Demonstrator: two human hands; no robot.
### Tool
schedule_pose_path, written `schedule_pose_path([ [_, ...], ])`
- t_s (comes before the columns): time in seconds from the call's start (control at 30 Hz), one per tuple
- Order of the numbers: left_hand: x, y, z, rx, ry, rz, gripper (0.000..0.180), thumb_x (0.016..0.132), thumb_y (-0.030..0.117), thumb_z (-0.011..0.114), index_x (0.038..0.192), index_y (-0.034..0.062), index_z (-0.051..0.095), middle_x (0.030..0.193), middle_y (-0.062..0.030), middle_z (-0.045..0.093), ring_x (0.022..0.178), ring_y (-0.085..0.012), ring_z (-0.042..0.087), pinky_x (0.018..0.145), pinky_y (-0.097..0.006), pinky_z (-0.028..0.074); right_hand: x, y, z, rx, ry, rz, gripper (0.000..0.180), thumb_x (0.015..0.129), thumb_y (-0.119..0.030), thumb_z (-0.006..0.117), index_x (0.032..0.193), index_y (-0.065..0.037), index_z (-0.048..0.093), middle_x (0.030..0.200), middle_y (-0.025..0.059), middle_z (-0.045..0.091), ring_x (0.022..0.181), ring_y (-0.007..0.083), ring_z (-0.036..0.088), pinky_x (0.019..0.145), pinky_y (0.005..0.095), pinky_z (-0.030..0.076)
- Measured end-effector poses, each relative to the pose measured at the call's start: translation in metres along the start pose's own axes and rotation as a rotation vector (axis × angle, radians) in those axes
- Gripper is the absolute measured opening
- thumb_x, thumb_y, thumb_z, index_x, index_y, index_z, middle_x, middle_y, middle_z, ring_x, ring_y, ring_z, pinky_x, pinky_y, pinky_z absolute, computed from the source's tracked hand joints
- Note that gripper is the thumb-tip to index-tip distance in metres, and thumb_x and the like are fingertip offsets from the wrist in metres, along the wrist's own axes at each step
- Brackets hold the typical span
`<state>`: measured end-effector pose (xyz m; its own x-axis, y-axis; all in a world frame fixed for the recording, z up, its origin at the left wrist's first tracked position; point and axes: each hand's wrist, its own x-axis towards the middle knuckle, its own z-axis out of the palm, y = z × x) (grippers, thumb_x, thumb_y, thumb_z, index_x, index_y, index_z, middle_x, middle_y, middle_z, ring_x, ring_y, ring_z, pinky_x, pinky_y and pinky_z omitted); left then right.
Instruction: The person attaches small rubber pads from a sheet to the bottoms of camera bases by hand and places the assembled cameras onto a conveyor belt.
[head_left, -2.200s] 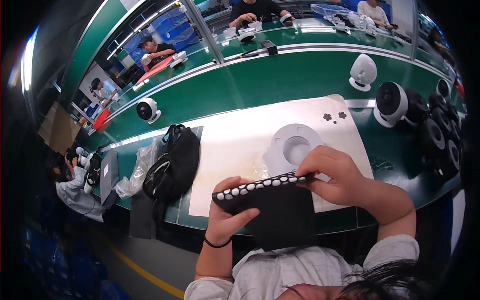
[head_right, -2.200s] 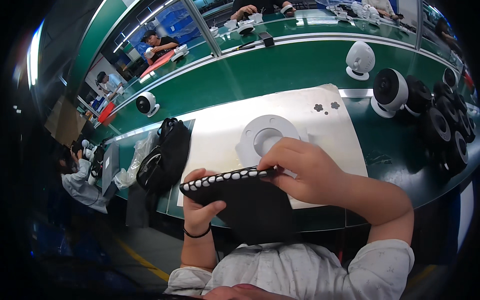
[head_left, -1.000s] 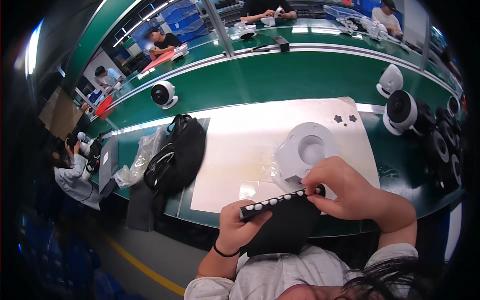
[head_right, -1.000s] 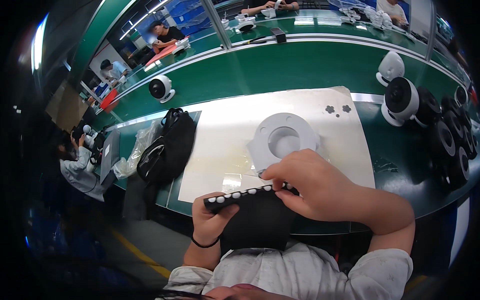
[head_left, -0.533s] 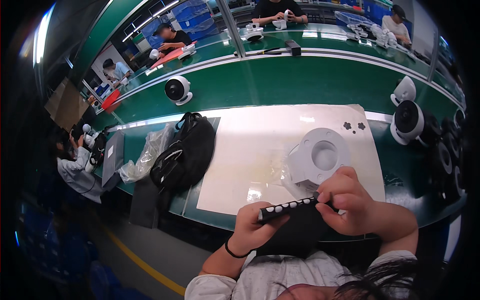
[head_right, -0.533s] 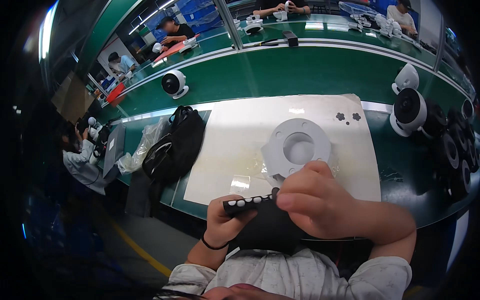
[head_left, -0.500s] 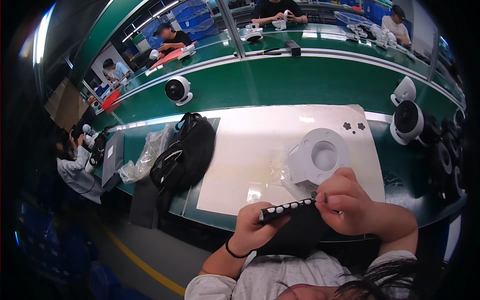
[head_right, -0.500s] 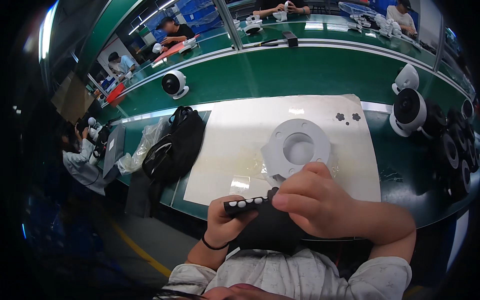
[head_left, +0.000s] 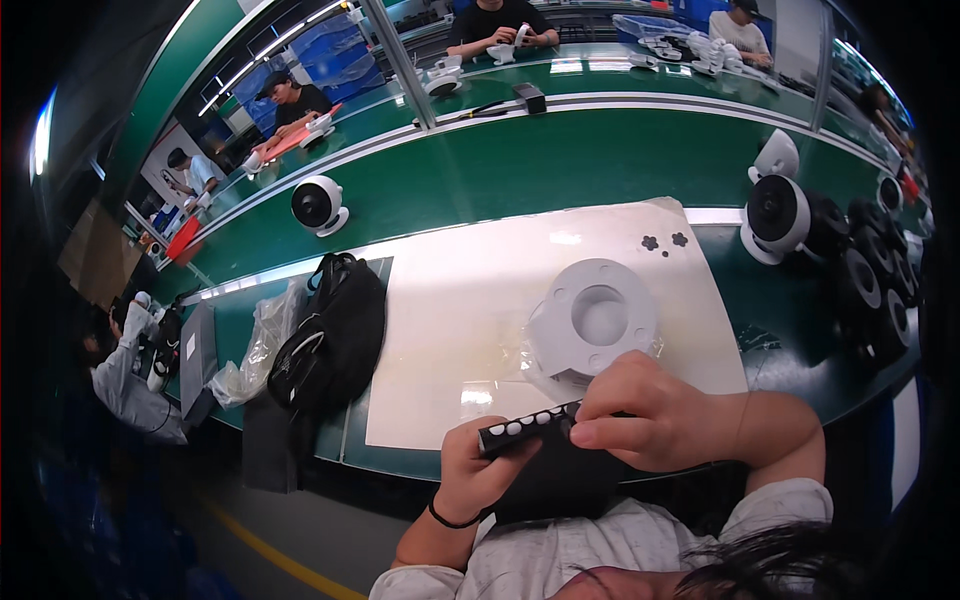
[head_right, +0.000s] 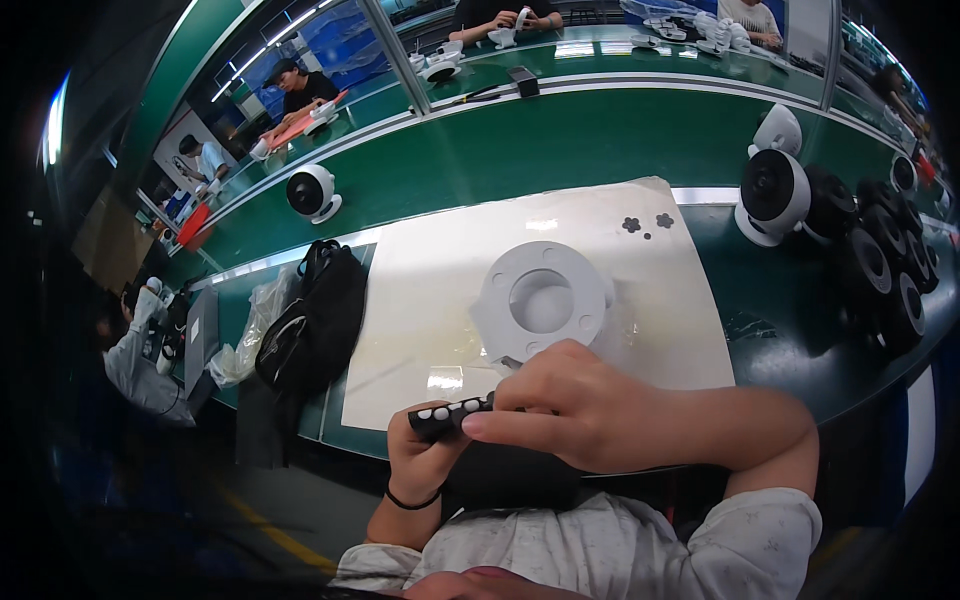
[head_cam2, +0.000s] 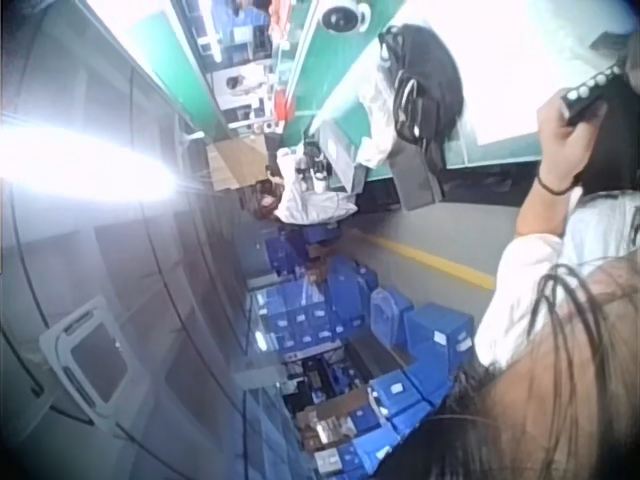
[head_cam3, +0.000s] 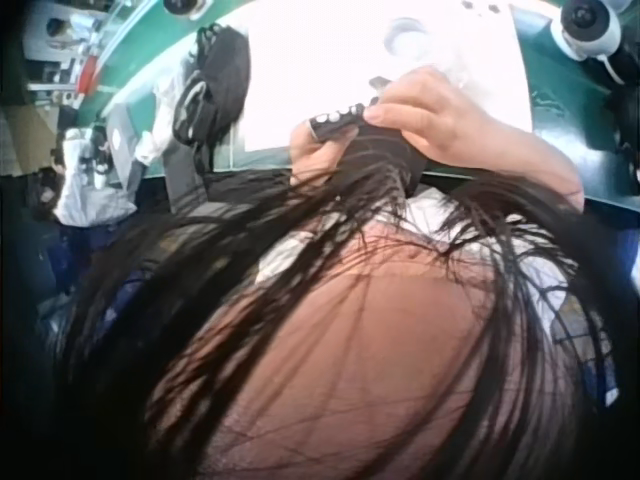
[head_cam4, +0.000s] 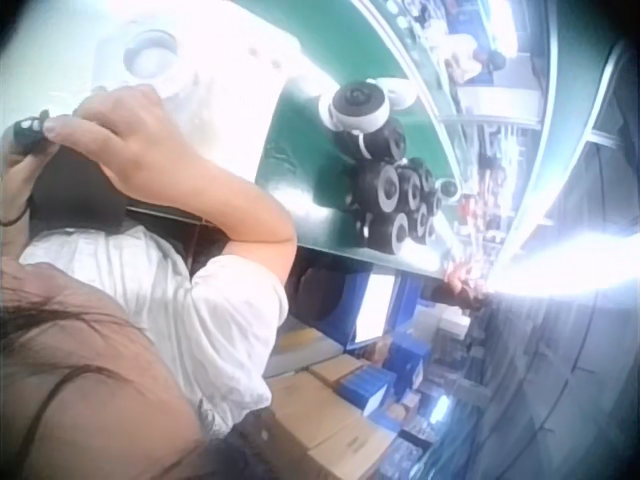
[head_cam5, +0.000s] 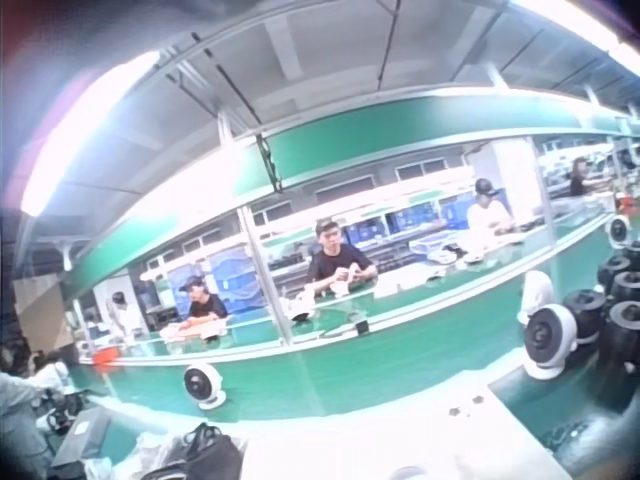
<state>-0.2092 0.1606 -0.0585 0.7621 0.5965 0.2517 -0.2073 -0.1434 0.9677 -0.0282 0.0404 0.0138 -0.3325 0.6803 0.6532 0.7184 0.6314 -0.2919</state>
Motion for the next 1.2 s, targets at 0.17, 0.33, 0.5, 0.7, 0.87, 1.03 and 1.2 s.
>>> schedule_pose_path([
  [0.17,0.005,0.005,0.006,-0.052,-0.005,0.005,0.006,0.071,-0.003,0.064,0.072,-0.0013,0.058,0.058,-0.0002,0.052,0.055,-0.0053,0.045,0.049,-0.020,0.036,-0.007,0.003,0.007,0.167,0.137,-0.003,0.048,0.068,0.009,0.059,0.111,-0.012,0.053,0.096,0.0076,0.046,0.079,0.0206,0.051,0.063,0.0278,0.045],
  [0.33,0.011,0.000,0.005,-0.044,0.022,-0.017,0.008,0.071,-0.003,0.064,0.076,-0.0017,0.058,0.060,-0.0005,0.054,0.057,-0.0051,0.047,0.051,-0.019,0.036,-0.009,0.003,0.001,0.182,0.137,0.002,0.053,0.064,0.013,0.060,0.111,-0.012,0.052,0.103,0.0096,0.046,0.081,0.0205,0.052,0.065,0.0270,0.047],
  [0.5,0.007,-0.005,0.001,0.048,-0.002,0.084,0.010,0.071,-0.003,0.064,0.078,-0.0025,0.058,0.063,-0.0001,0.055,0.058,-0.0047,0.047,0.051,-0.019,0.036,-0.006,0.003,0.001,0.071,0.180,0.092,0.053,0.069,0.007,0.060,0.115,-0.014,0.048,0.111,0.0118,0.045,0.087,0.0233,0.055,0.071,0.0288,0.049],
  [0.7,0.009,-0.003,0.003,-0.036,0.015,0.034,0.014,0.071,-0.005,0.063,0.084,-0.0036,0.059,0.068,-0.0019,0.058,0.062,-0.0060,0.050,0.055,-0.020,0.040,-0.006,0.005,0.007,0.026,0.140,0.111,0.047,0.074,0.001,0.058,0.117,-0.014,0.048,0.110,0.0105,0.048,0.091,0.0243,0.054,0.074,0.0303,0.048],
  [0.87,0.013,-0.001,0.000,-0.148,-0.015,0.063,0.023,0.074,-0.005,0.061,0.097,-0.0036,0.059,0.093,-0.0080,0.062,0.082,-0.0115,0.056,0.070,-0.023,0.044,0.001,-0.001,0.001,0.141,-0.079,0.197,0.037,0.079,-0.004,0.054,0.115,-0.010,0.047,0.106,0.0127,0.047,0.085,0.0266,0.052,0.070,0.0325,0.044],
  [1.03,0.023,-0.008,0.007,-0.003,0.035,0.232,0.022,0.069,-0.002,0.065,0.091,-0.0037,0.058,0.090,-0.0082,0.059,0.078,-0.0122,0.055,0.070,-0.024,0.043,-0.003,0.006,-0.008,0.082,0.271,0.066,0.044,0.067,0.009,0.063,0.105,-0.006,0.049,0.109,0.0129,0.046,0.077,0.0193,0.056,0.066,0.0254,0.049],
  [1.2,0.031,-0.002,0.012,0.240,-0.148,0.018,0.016,0.064,-0.004,0.059,0.080,-0.0071,0.060,0.120,-0.0268,0.047,0.067,-0.0163,0.059,0.064,-0.025,0.044,-0.010,0.032,-0.029,0.335,0.308,0.322,0.062,0.073,0.009,0.052,0.126,-0.012,0.026,0.117,0.0116,0.038,0.080,0.0108,0.053,0.059,0.0206,0.041],
])
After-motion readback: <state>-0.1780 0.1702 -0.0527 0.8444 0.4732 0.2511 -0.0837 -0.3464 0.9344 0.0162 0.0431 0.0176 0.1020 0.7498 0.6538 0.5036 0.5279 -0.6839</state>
